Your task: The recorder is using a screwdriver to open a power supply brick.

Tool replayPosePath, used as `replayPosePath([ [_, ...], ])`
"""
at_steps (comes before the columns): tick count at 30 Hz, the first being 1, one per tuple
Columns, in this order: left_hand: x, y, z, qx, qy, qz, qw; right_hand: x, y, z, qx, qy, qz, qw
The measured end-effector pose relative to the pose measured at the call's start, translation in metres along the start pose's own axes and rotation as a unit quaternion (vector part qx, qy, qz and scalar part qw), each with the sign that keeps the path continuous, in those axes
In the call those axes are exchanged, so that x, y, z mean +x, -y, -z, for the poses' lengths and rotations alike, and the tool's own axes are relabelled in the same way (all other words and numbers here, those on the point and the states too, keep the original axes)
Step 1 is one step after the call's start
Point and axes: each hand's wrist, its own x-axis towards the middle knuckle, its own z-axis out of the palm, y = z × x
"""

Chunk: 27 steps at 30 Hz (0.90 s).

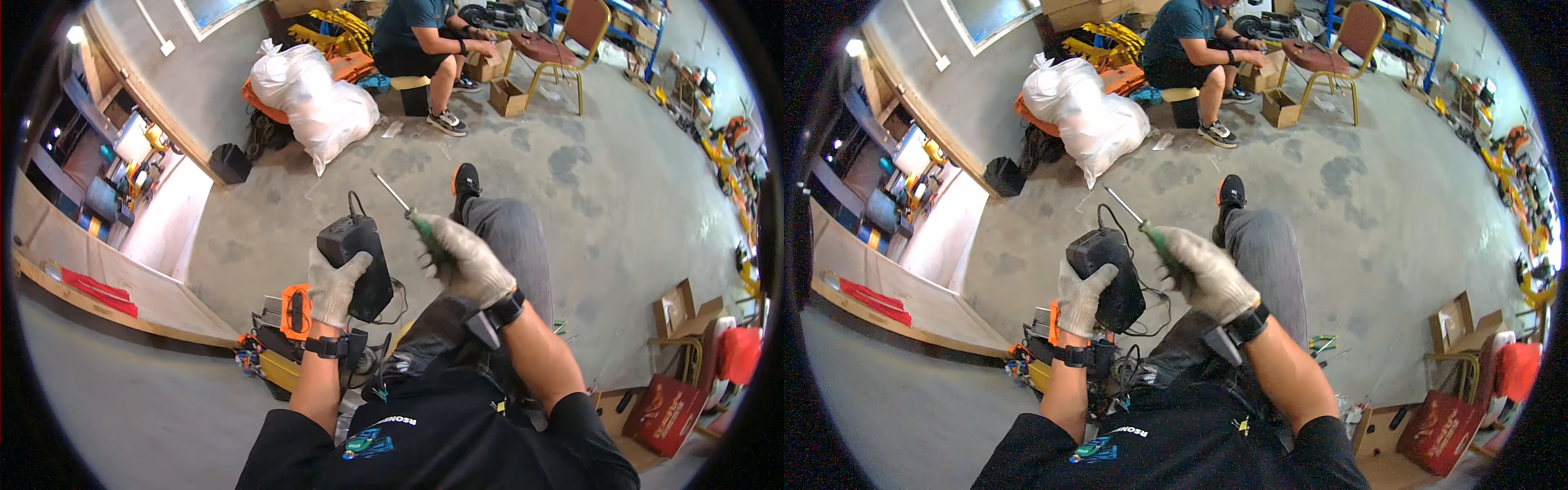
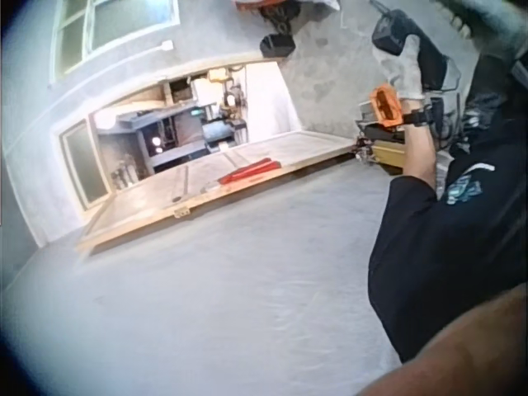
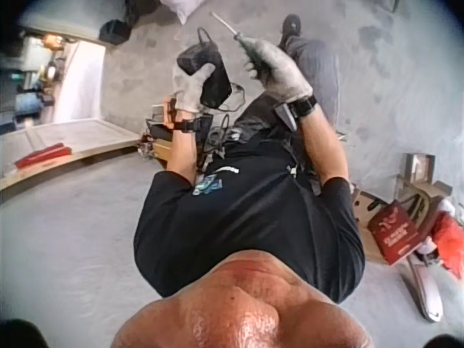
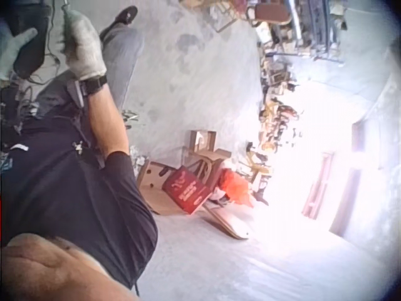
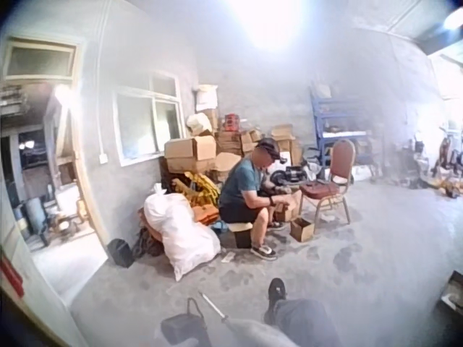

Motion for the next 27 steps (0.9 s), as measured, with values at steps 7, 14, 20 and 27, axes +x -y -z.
replayPosePath([
  [7, -0.006, -0.012, 0.0, -0.011, 0.011, 0.0, 1.0, -0.007, -0.013, -0.023, 0.028, 0.01, -0.034, 0.999],
  [14, -0.011, -0.011, -0.007, 0.003, 0.057, -0.051, 0.997, 0.009, -0.033, -0.009, -0.097, -0.125, -0.021, 0.987],
  [20, -0.014, -0.01, -0.021, 0.043, 0.082, -0.075, 0.993, 0.011, -0.036, -0.004, -0.236, -0.159, -0.011, 0.959],
  [27, -0.018, -0.015, -0.033, 0.083, 0.103, -0.082, 0.988, 0.011, -0.031, -0.004, -0.223, -0.215, -0.037, 0.95],
])
